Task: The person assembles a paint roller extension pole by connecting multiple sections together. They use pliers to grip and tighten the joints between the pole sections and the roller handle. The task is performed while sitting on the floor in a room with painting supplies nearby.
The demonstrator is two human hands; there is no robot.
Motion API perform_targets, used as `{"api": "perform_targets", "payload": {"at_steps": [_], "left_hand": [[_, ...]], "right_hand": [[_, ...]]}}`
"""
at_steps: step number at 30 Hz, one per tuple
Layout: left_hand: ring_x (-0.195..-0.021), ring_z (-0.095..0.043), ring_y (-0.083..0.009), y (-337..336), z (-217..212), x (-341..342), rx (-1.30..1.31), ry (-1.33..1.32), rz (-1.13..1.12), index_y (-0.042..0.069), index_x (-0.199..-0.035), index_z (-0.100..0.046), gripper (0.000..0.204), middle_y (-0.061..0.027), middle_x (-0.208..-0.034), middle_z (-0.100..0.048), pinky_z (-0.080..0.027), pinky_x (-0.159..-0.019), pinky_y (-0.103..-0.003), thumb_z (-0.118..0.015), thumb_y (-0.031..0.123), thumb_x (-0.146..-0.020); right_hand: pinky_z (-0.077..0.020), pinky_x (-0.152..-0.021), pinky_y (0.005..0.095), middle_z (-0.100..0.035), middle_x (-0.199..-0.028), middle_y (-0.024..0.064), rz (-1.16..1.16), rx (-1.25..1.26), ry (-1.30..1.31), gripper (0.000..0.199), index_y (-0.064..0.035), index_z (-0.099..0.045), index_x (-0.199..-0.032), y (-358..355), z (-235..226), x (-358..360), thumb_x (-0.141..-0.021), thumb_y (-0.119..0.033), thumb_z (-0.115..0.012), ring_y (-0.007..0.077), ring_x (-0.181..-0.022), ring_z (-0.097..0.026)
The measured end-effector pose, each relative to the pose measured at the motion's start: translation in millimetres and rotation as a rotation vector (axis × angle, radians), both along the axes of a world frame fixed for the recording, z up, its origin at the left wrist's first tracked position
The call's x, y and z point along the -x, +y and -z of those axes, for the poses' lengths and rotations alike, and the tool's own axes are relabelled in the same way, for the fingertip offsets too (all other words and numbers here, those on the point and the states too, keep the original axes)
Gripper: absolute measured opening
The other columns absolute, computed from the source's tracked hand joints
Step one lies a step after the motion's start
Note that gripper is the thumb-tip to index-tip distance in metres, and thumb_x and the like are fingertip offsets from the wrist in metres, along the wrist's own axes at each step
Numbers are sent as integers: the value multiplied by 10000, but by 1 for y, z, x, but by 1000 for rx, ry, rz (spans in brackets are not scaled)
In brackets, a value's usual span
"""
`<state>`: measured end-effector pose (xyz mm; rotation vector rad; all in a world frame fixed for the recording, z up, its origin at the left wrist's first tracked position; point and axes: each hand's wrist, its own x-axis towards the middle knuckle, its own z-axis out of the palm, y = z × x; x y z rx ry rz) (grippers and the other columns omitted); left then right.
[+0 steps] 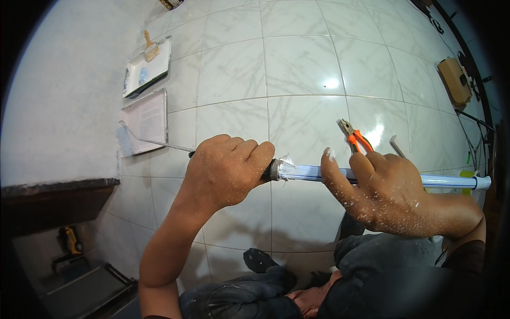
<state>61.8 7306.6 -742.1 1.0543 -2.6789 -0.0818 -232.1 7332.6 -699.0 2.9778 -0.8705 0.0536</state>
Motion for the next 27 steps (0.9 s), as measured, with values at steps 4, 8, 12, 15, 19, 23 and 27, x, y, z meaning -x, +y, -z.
{"api": "perform_targets", "payload": {"at_steps": [4, 8, 12, 15, 19, 23, 27], "left_hand": [[-516, -521, -171, 0, 2, 4, 7, -28, 27, 109, -860, -610, 199, -6, -596, -492, -429, -504, -337, -739, 257, -894], [-515, -556, -167, -3, 6, 12, 24, -124, -5, 121, -834, -610, 133, 0, -588, -521, -439, -498, -329, -730, 174, -853], [-502, -578, -169, -1, 19, 19, 97, -172, -38, 140, -789, -608, 128, 2, -577, -552, -442, -488, -328, -732, 153, -816], [-494, -585, -169, -3, 15, 19, 117, -199, -49, 148, -752, -604, 142, -1, -567, -564, -440, -482, -327, -734, 150, -811], [-503, -597, -161, 2, 18, 18, 60, -171, -41, 150, -727, -601, 165, -5, -571, -585, -435, -476, -323, -745, 162, -804], [-506, -574, -190, 9, 24, 13, 26, -234, -90, 161, -780, -674, 134, 10, -587, -572, -425, -498, -359, -802, 169, -740], [-523, -603, -213, 1, 5, 11, 15, -259, -111, 149, -774, -667, 130, -8, -604, -603, -448, -512, -377, -794, 169, -752]], "right_hand": [[-330, -338, 345, -495, -644, 28, 18, -78, 63, 378, 20, -592, -1240, -1, 4, -2, -968, -205, -727, 130, -448, -523], [-375, -351, 387, -516, -581, 47, 145, -271, 49, 308, -31, -541, -1091, 0, 23, -5, -1024, -290, -694, 193, -410, -535], [-446, -407, 449, -576, -546, 101, 253, -608, 40, 315, -58, -486, -1050, -8, 27, -12, -1070, -332, -640, 294, -442, -605], [-481, -448, 461, -592, -534, 119, 317, -797, -17, 335, -29, -517, -1022, -18, 31, -16, -1088, -345, -607, 339, -469, -633], [-487, -434, 448, -557, -531, 117, 237, -1127, -281, 419, 15, -589, -1049, -20, 51, -13, -1112, -396, -540, 298, -443, -596], [-505, -461, 444, -566, -567, 127, 350, -1593, -203, 481, 51, -607, -1110, -32, 44, -20, -1115, -423, -524, 310, -445, -573], [-512, -481, 445, -579, -587, 136, 367, -1698, -189, 458, 34, -559, -1124, -37, 44, -21, -1111, -423, -540, 339, -493, -611]]}}
